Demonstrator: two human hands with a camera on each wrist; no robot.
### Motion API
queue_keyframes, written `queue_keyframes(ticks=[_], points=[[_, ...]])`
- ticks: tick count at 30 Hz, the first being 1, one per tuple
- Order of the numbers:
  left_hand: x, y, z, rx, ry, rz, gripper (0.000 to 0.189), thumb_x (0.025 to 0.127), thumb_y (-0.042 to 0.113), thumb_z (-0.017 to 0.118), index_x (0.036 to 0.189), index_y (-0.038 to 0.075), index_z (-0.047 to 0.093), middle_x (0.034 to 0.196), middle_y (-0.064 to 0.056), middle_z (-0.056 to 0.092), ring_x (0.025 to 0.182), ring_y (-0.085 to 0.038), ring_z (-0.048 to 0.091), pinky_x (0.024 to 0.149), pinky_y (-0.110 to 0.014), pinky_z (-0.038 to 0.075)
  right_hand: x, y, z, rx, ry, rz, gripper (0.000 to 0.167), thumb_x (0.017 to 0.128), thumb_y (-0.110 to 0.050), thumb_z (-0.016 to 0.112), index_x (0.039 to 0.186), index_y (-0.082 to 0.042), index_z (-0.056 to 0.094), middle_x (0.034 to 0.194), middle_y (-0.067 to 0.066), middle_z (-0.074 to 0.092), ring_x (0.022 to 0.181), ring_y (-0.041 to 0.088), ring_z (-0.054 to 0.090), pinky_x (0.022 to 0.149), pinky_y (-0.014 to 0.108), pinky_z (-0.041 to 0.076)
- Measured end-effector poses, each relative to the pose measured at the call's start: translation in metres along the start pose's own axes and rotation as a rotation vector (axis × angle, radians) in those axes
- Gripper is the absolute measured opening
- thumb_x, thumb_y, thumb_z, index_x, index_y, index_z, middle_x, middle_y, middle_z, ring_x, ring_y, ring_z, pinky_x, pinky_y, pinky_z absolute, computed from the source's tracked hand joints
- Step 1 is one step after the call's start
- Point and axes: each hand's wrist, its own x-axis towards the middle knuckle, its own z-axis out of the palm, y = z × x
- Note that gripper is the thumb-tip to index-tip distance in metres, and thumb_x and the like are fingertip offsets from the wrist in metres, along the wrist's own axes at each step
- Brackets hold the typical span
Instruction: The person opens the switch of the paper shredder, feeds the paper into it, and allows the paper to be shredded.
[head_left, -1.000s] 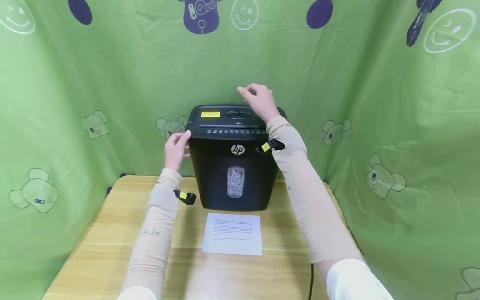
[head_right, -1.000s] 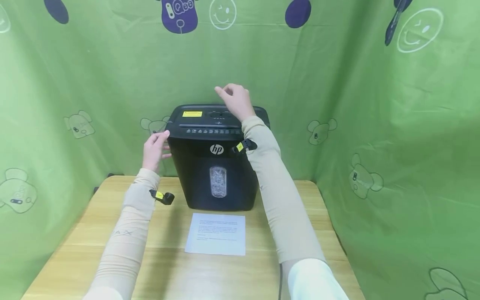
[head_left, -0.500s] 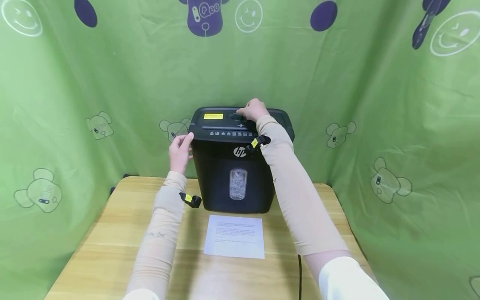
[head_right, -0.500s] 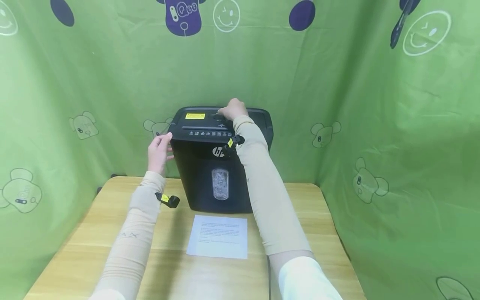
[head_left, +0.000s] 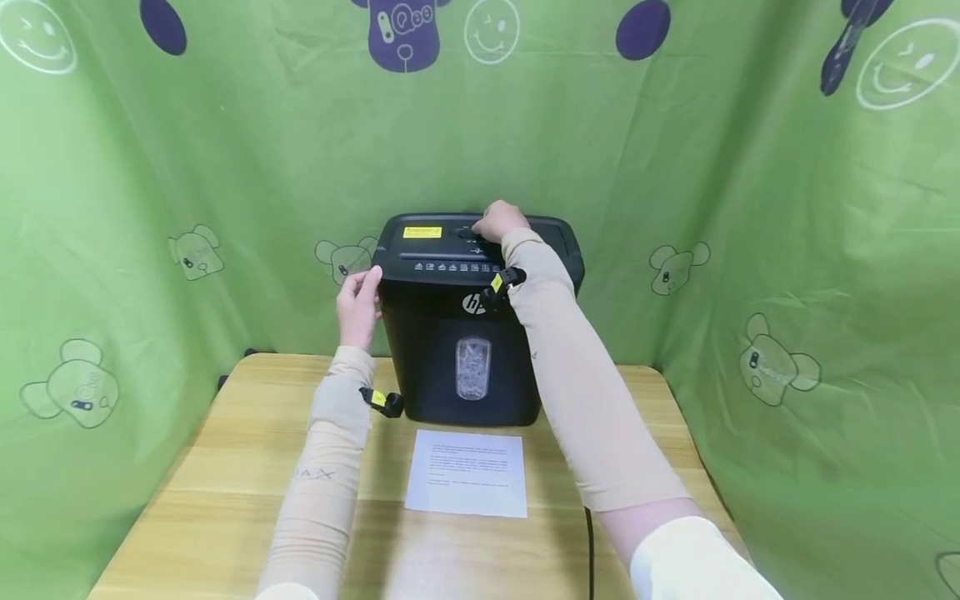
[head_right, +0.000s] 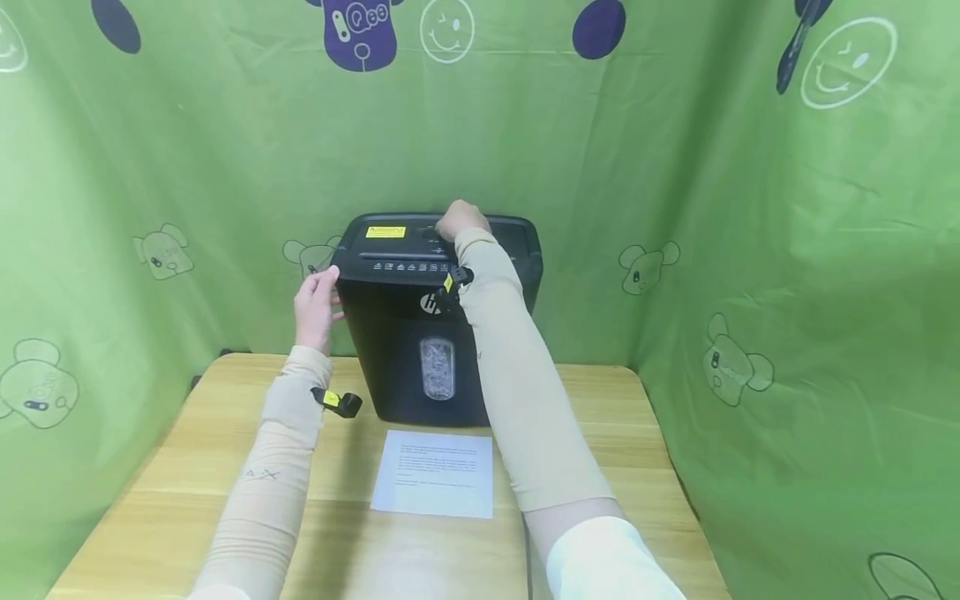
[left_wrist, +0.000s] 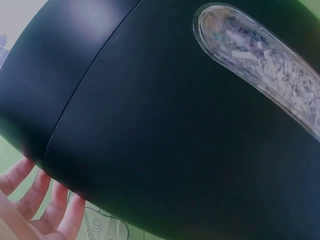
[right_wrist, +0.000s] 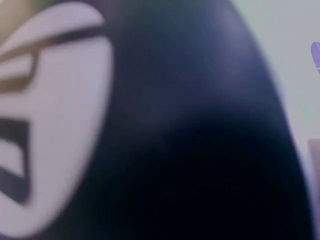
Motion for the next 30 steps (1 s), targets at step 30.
queue_keyframes(ticks=[30], points=[[-0.005,-0.001,0.001,-0.062,0.047,0.016,0.021,0.092,0.043,0.061,0.099,0.023,0.057,0.082,0.006,0.047,0.074,-0.008,0.043,0.061,-0.02,0.038,-0.009,-0.015,0.007,0.016,0.021,0.105,0.025,0.097,-0.032,0.054,0.105,-0.012,0.067,0.118,0.004,0.065,0.111,0.024,0.058,0.099,0.04,0.047]])
